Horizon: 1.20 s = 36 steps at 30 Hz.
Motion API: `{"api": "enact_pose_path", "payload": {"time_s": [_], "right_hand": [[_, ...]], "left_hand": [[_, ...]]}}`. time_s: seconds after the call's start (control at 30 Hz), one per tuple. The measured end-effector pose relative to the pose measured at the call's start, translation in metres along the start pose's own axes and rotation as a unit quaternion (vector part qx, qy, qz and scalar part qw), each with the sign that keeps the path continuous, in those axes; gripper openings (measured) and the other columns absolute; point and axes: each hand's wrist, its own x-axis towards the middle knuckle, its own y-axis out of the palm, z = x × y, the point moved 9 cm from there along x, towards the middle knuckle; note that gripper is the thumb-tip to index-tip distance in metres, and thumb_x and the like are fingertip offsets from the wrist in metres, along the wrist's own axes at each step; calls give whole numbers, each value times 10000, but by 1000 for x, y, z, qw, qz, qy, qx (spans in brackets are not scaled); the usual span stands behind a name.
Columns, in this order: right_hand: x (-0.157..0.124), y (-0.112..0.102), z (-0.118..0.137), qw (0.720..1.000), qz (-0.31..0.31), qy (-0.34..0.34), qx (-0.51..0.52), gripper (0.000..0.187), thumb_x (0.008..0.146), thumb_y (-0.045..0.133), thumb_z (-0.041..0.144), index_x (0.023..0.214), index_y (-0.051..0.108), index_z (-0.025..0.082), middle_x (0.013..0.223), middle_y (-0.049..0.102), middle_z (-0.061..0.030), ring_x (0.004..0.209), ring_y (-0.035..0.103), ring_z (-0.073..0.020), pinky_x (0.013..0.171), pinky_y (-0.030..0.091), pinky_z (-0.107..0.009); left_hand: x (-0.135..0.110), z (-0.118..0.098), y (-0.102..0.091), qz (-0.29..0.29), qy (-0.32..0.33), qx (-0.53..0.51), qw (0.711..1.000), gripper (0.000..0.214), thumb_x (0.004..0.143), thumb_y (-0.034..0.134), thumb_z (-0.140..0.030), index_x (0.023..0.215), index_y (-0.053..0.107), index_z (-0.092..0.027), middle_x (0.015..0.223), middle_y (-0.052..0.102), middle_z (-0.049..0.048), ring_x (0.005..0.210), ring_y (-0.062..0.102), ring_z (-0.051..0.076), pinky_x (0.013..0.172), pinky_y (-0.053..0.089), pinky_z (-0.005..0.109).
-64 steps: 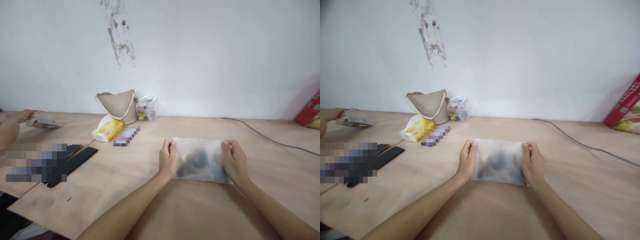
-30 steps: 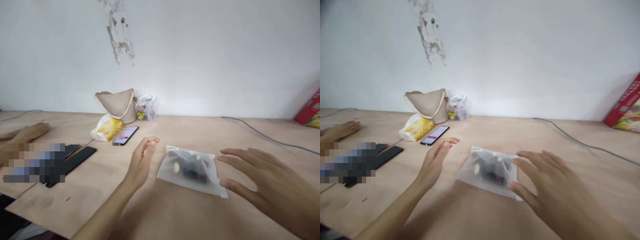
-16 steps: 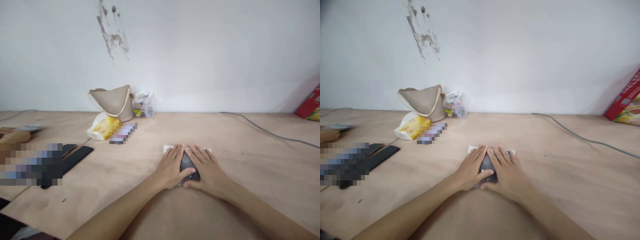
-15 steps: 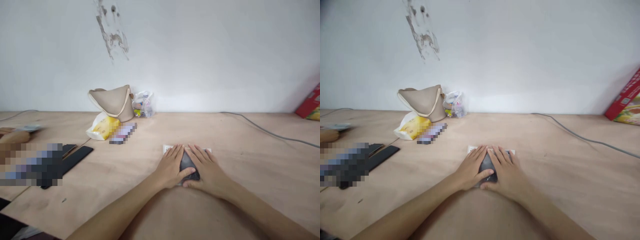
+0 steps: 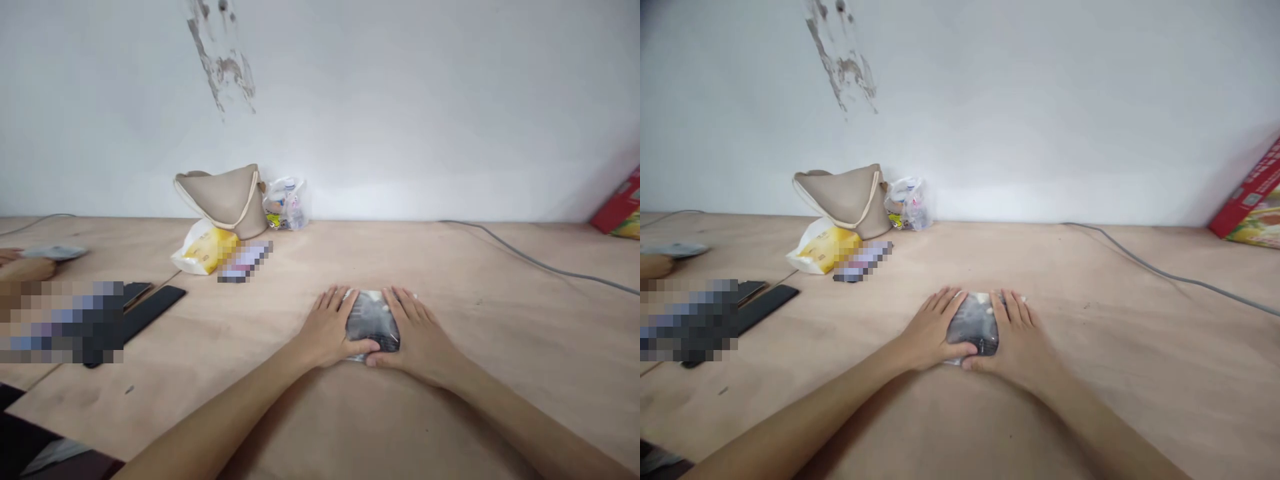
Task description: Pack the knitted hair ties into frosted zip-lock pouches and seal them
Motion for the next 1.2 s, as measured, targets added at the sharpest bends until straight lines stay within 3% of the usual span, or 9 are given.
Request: {"api": "enact_pose_path", "payload": {"time_s": [0.4,0.5,0.57,0.6,0.67,0.77,0.9,1.0,1.2], "right_hand": [[-11,-10,-28,998,42,20,44,1135,579,508,806,1449,215,138,1493,241,-173,1359,223,-325,1073,235,-473],[-30,-31,-62,984,-28,83,154,912,683,507,713,1411,290,208,1475,305,-135,1299,358,-299,1002,358,-426],[-49,-43,-85,957,-84,153,231,672,798,418,629,1327,395,215,1288,541,-123,1105,553,-261,887,449,-393],[-58,-46,-92,945,-93,181,256,583,834,378,594,1269,448,212,1106,646,-101,963,616,-242,824,475,-382],[-67,-43,-91,935,-62,201,287,487,854,372,558,1163,517,211,784,686,-41,761,633,-221,735,483,-364],[-67,-34,-75,906,-10,202,372,368,800,503,503,1042,553,229,639,639,13,673,607,-203,662,457,-327],[-54,-28,-60,883,7,184,432,343,759,546,444,1016,526,217,573,586,43,565,561,-178,534,412,-292],[-52,-24,-59,876,3,173,449,373,793,501,447,1085,469,216,588,558,53,543,536,-164,511,405,-283],[-55,-24,-49,883,-18,148,445,308,823,475,417,1064,466,225,596,474,56,553,486,-155,529,403,-289]], "left_hand": [[-23,31,-2,43,-5,24,999,1075,689,396,-793,1455,115,-93,1518,152,175,1406,125,302,1130,106,490],[-30,33,-20,-58,25,-5,998,1046,695,447,-758,1457,118,-120,1518,164,181,1398,136,332,1113,164,497],[-43,18,-44,-204,93,-6,975,922,712,515,-679,1416,259,-143,1470,304,182,1372,214,352,1089,221,505],[-54,4,-54,-278,145,0,949,804,724,560,-608,1355,365,-151,1402,413,178,1337,291,350,1068,262,499],[-75,-34,-62,-380,265,22,886,469,750,632,-410,1142,550,-166,1177,606,136,1189,477,297,991,372,439],[-82,-94,-41,-362,414,62,833,53,773,638,-200,823,628,-185,901,693,11,858,603,160,741,457,281],[-62,-141,-18,-368,446,121,807,124,821,547,-137,745,643,-161,653,620,-4,595,507,116,521,346,270],[-50,-153,-10,-384,438,144,800,197,813,510,-104,648,608,-148,616,583,12,577,489,123,511,315,282],[-55,-149,-16,-423,429,129,788,218,801,505,-88,612,592,-153,594,572,9,553,473,123,535,316,290]]}}
